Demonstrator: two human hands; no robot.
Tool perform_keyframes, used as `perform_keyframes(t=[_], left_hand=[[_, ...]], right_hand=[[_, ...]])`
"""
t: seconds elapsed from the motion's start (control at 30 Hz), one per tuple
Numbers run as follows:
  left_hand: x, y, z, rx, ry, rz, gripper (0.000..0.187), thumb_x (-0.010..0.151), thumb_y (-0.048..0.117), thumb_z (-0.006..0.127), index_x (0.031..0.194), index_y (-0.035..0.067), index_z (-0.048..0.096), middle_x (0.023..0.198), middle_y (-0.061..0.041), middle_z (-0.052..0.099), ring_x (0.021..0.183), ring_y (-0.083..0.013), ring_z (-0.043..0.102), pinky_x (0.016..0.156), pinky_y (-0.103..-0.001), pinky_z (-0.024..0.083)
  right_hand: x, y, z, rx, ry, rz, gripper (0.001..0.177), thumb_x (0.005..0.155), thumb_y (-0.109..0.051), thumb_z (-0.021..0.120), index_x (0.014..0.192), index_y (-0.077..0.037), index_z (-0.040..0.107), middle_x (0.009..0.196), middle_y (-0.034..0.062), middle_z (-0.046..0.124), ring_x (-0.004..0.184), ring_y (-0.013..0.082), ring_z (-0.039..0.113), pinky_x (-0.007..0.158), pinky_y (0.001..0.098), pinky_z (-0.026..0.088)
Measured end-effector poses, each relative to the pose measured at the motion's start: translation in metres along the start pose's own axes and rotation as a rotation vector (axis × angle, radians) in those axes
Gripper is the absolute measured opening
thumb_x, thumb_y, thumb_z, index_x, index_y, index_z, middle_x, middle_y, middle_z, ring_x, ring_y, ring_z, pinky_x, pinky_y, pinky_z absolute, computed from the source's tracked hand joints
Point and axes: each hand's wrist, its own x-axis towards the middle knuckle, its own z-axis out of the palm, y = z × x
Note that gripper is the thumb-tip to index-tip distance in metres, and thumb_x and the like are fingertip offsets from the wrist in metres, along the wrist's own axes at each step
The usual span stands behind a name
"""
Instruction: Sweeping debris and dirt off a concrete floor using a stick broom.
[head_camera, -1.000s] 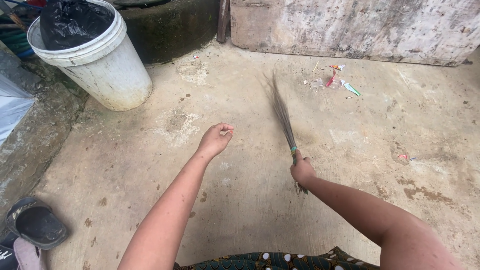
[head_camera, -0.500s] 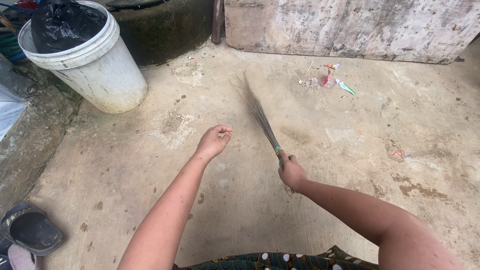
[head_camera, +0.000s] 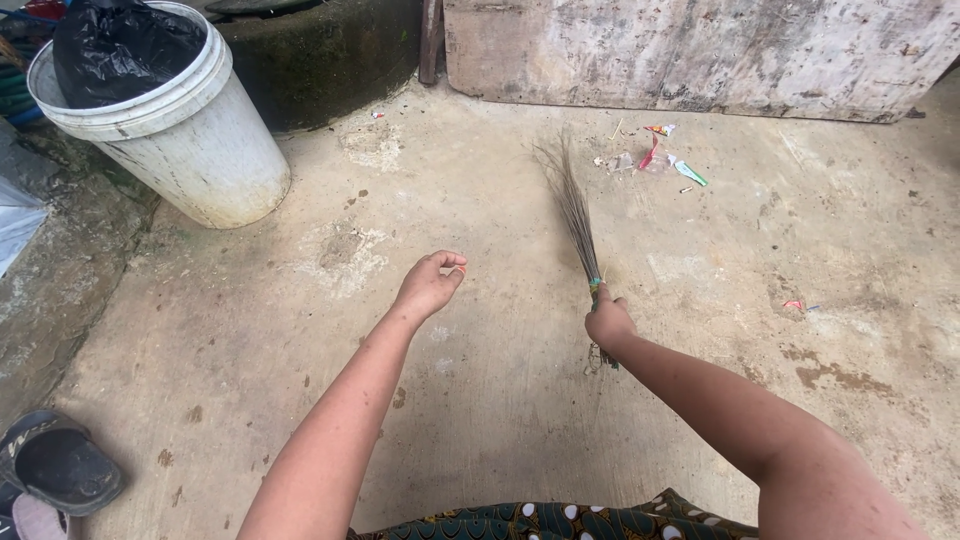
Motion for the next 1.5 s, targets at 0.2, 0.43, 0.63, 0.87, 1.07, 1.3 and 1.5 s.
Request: perform_keyframes(t=[0.2, 0.43, 0.63, 0.87, 1.07, 1.3, 1.5], left_hand=[[-0.004, 0.009, 0.000, -0.005, 0.004, 0.013, 0.030, 0.093, 0.028, 0.066, 0.120, 0.022, 0.077, 0.128, -0.017, 0.070, 0.117, -0.0407, 0.070, 0.097, -0.049, 0.058], [0.006, 0.000, 0.007, -0.003, -0.006, 0.018, 0.032, 0.092, 0.028, 0.065, 0.121, 0.022, 0.077, 0.128, -0.018, 0.069, 0.116, -0.0417, 0.070, 0.097, -0.049, 0.058], [0.004, 0.006, 0.010, -0.009, -0.020, 0.019, 0.031, 0.093, 0.028, 0.065, 0.120, 0.022, 0.077, 0.128, -0.017, 0.069, 0.117, -0.0406, 0.070, 0.098, -0.049, 0.057], [0.008, 0.005, 0.017, -0.007, -0.032, 0.011, 0.031, 0.093, 0.028, 0.065, 0.120, 0.022, 0.077, 0.129, -0.018, 0.069, 0.118, -0.0425, 0.069, 0.098, -0.050, 0.057], [0.012, 0.010, 0.029, -0.011, -0.045, 0.017, 0.031, 0.093, 0.028, 0.065, 0.121, 0.022, 0.077, 0.130, -0.017, 0.069, 0.119, -0.0420, 0.069, 0.099, -0.050, 0.057], [0.013, 0.021, 0.049, -0.011, -0.091, 0.033, 0.031, 0.094, 0.028, 0.065, 0.122, 0.020, 0.076, 0.131, -0.018, 0.068, 0.120, -0.0435, 0.068, 0.099, -0.051, 0.057], [0.009, 0.033, 0.058, 0.001, -0.101, 0.038, 0.030, 0.094, 0.028, 0.065, 0.121, 0.020, 0.076, 0.131, -0.019, 0.068, 0.121, -0.0435, 0.068, 0.099, -0.050, 0.057]], right_hand=[[-0.052, -0.033, -0.035, 0.080, 0.120, 0.027, 0.074, 0.101, -0.018, 0.043, 0.170, -0.018, 0.014, 0.140, 0.0232, 0.042, 0.115, 0.0508, 0.067, 0.096, 0.0606, 0.057], [-0.067, -0.036, -0.031, -0.035, 0.013, -0.098, 0.071, 0.104, -0.015, 0.043, 0.169, -0.019, 0.016, 0.137, 0.0224, 0.044, 0.112, 0.0461, 0.070, 0.090, 0.0549, 0.061], [-0.040, -0.009, -0.014, -0.103, -0.031, -0.078, 0.069, 0.104, -0.021, 0.045, 0.169, -0.021, 0.020, 0.136, 0.0207, 0.046, 0.115, 0.0462, 0.070, 0.090, 0.0571, 0.062], [-0.045, -0.017, -0.037, -0.007, 0.081, -0.023, 0.071, 0.103, -0.019, 0.044, 0.169, -0.021, 0.019, 0.140, 0.0220, 0.044, 0.112, 0.0481, 0.070, 0.093, 0.0584, 0.060], [-0.057, -0.039, -0.054, 0.085, 0.102, -0.073, 0.070, 0.103, -0.021, 0.045, 0.169, -0.024, 0.021, 0.139, 0.0198, 0.045, 0.113, 0.0482, 0.069, 0.095, 0.0578, 0.058], [-0.056, -0.037, -0.054, 0.072, 0.065, -0.130, 0.071, 0.101, -0.023, 0.048, 0.167, -0.032, 0.024, 0.137, 0.0132, 0.048, 0.116, 0.0434, 0.069, 0.100, 0.0541, 0.058], [-0.042, -0.033, -0.054, 0.117, 0.058, -0.179, 0.071, 0.099, -0.023, 0.054, 0.166, -0.031, 0.031, 0.137, 0.0156, 0.052, 0.123, 0.0434, 0.066, 0.101, 0.0530, 0.057]])
